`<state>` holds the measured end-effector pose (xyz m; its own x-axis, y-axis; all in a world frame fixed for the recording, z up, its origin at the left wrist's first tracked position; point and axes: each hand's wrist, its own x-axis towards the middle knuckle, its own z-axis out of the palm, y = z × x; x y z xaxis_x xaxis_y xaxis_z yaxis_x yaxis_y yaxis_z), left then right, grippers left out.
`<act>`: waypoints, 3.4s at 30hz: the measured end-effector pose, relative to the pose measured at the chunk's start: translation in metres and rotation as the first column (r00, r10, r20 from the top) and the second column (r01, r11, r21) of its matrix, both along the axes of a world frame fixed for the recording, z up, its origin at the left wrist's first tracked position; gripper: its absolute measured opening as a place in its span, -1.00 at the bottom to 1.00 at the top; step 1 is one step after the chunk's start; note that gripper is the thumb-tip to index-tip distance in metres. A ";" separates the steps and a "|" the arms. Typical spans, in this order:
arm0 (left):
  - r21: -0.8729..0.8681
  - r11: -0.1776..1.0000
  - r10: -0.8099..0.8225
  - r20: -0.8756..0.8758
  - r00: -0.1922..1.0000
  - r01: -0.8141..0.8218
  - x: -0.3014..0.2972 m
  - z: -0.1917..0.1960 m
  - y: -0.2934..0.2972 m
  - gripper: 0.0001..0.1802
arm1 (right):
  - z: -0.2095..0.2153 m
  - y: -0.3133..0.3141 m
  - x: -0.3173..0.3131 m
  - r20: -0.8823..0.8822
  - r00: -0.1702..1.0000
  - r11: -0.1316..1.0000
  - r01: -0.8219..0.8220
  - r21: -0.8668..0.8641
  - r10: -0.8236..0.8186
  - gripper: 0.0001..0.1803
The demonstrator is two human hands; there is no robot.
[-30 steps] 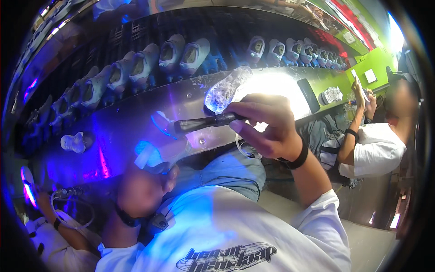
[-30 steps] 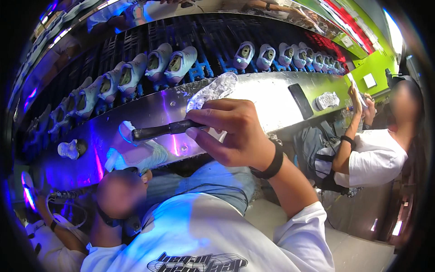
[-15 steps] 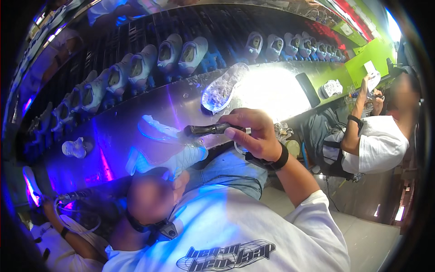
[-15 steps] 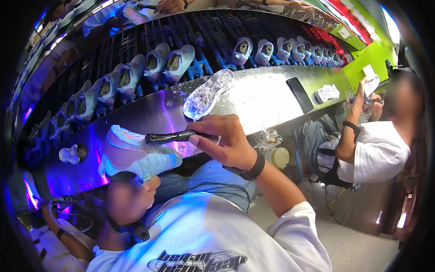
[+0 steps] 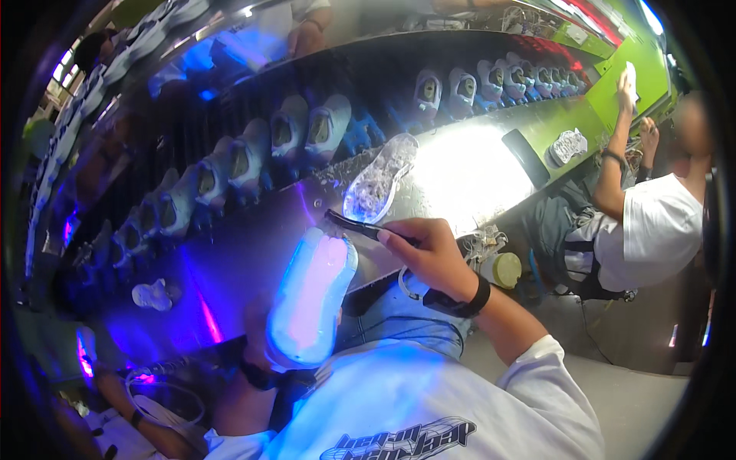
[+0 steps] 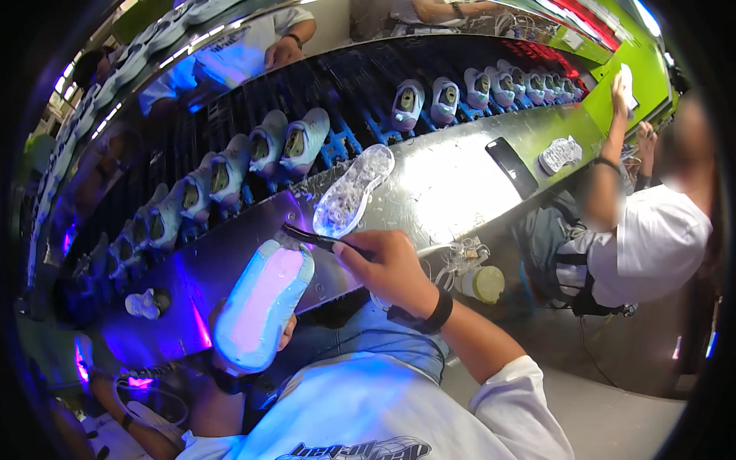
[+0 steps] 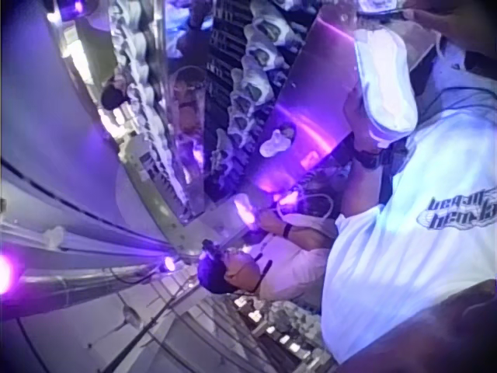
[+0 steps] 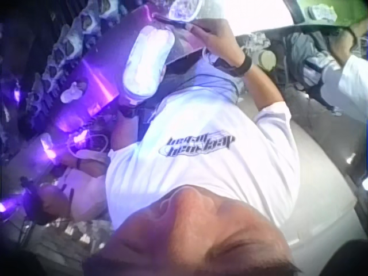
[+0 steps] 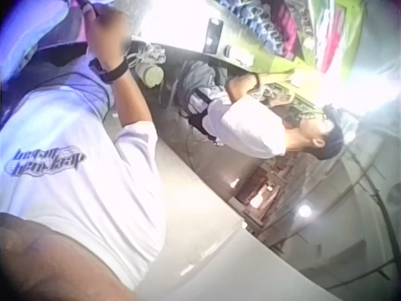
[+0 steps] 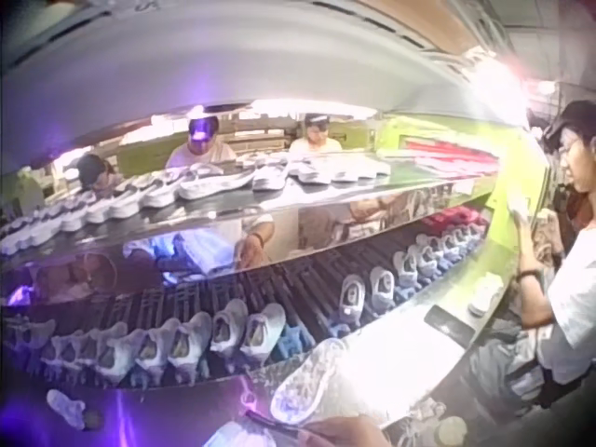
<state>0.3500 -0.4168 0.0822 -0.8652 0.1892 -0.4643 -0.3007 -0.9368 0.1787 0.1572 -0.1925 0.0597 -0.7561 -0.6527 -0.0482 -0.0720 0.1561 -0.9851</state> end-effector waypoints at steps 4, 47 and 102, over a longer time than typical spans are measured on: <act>-0.252 0.967 0.042 0.059 0.997 -0.026 -0.012 -0.033 -0.029 -0.39 | 0.012 0.021 0.020 -0.333 0.942 0.997 0.003 -0.080 -0.030 -0.78; -0.409 -0.901 -0.059 0.450 0.891 0.147 -0.326 -0.063 -0.171 -0.24 | 0.020 0.077 0.055 0.530 0.784 0.875 0.460 -0.149 -0.322 -0.71; -0.896 0.399 0.133 -0.152 0.979 -0.194 0.080 0.049 -0.052 -0.28 | 0.066 0.044 0.115 0.479 0.870 0.957 0.229 -0.179 -0.119 -0.73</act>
